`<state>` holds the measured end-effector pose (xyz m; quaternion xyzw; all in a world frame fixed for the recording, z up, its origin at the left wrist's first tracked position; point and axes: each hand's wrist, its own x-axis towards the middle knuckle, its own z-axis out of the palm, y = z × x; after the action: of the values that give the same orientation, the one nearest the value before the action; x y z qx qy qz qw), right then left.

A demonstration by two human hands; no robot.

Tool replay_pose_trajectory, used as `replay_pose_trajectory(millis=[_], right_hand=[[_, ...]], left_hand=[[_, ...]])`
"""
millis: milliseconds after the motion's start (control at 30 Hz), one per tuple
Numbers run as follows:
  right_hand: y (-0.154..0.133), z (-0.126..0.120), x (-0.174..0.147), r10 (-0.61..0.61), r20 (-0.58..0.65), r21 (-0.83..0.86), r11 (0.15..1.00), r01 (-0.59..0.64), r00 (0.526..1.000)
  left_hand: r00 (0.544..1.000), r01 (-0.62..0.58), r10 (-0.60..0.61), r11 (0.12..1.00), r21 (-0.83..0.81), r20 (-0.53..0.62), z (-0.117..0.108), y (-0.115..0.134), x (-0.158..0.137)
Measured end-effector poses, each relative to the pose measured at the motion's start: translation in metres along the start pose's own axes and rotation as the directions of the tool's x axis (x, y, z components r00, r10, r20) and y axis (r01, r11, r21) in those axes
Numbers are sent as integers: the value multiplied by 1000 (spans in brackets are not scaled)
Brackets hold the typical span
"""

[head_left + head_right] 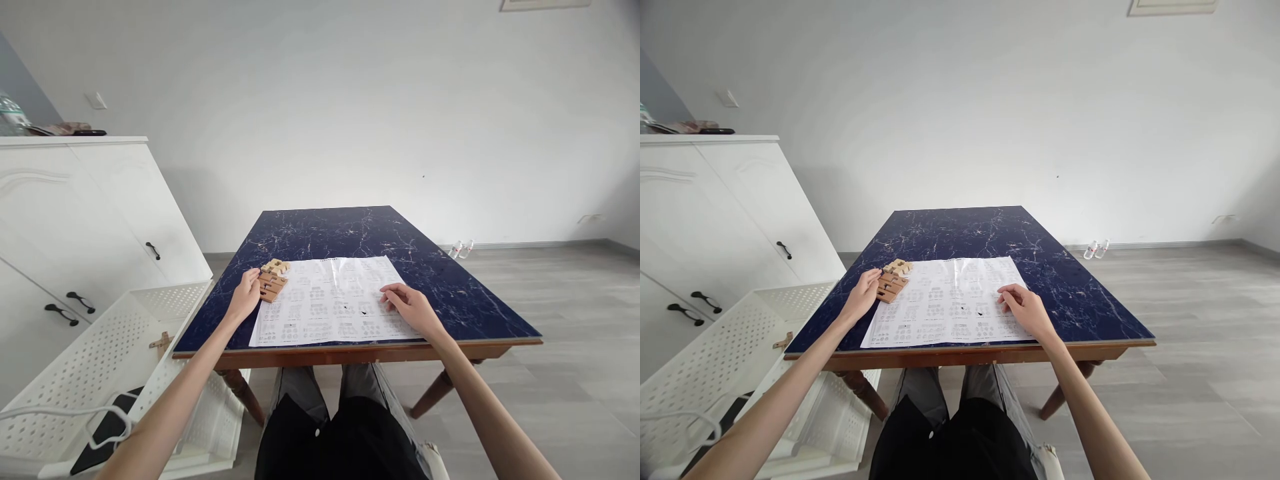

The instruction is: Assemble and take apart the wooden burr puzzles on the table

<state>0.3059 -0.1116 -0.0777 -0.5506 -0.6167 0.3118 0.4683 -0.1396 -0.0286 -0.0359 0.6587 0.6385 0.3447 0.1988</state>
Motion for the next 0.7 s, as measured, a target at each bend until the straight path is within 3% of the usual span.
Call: replay_pose_trajectory(millis=[367,533,700], right_hand=[[2,0,0,1,-1,3,1000,-1,1000],[-1,0,0,3,-1,1,1000,-3,1000],[-4,-1,-2,7,1,-6,1000,-7,1000]], left_hand=[[997,-55,55,998,8,-59,3,-4,1],[994,-76,83,992,97,-74,5,7,6],[995,-78,90,968,237,-40,16,23,32]])
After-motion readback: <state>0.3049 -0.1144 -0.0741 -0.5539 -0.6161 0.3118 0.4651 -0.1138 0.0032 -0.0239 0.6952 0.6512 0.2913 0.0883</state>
